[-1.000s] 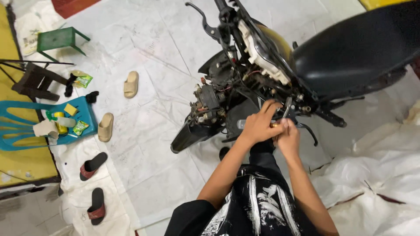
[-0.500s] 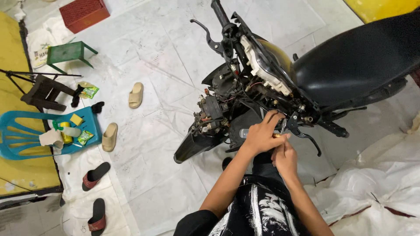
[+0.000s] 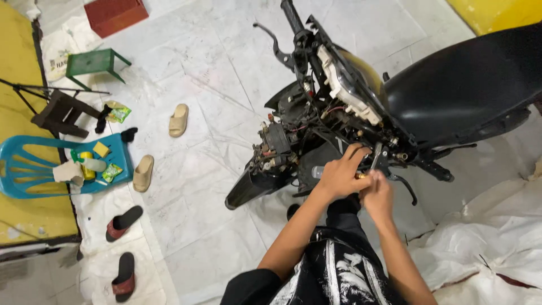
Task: The person uses a wrench to tighten bolts on the handlebar area of a motorcycle. They hold the handlebar with one hand while turning the wrench with the other, working on the front assembly of the bike.
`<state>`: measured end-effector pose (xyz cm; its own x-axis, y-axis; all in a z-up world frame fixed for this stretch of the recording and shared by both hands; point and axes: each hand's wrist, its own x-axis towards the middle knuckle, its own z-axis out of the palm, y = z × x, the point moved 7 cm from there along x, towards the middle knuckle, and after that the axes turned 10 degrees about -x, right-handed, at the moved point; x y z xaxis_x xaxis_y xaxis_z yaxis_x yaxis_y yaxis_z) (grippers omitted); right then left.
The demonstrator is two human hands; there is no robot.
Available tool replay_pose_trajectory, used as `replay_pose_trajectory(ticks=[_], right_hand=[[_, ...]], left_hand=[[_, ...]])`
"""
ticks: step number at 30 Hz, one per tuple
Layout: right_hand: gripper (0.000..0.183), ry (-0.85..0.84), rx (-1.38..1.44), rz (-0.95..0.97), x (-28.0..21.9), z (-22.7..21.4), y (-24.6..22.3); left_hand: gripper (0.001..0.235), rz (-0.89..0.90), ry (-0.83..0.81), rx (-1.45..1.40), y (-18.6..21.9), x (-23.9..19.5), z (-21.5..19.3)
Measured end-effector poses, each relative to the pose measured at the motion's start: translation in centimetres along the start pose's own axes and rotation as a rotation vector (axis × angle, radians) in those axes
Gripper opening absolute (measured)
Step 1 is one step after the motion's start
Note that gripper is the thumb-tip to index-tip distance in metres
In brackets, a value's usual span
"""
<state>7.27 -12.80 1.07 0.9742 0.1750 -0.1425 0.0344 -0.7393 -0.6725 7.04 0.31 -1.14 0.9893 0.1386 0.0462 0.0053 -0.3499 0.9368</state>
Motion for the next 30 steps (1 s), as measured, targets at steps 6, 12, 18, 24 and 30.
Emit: replay_pose_trajectory(ticks=[6, 12, 18, 24, 30], right_hand=[[0.064, -0.108, 0.159, 0.076, 0.2, 1.8, 4.1], [0.058, -0.073, 0.098, 0.036, -0.7, 2.3, 3.5], [0.049, -0.023, 0.034, 0.006, 1.4, 1.0, 2.5], [0.060, -0.059, 0.081, 0.064, -0.1, 1.7, 2.9], [0.051, -0.074, 0.028, 0.077, -1.3, 2.0, 2.7]], left_hand=[[0.071, -0.015, -0.035, -0.050, 1.2, -0.3, -0.6], [0.072, -0.014, -0.041, -0.061, 1.0, -0.1, -0.5], [0.068, -0.021, -0.027, 0.006, 0.9, -0.1, -0.5], [0.073, -0.014, -0.031, -0.015, 1.0, -0.3, -0.6], [0.075, -0.010, -0.031, -0.008, 0.3, 0.2, -0.1]])
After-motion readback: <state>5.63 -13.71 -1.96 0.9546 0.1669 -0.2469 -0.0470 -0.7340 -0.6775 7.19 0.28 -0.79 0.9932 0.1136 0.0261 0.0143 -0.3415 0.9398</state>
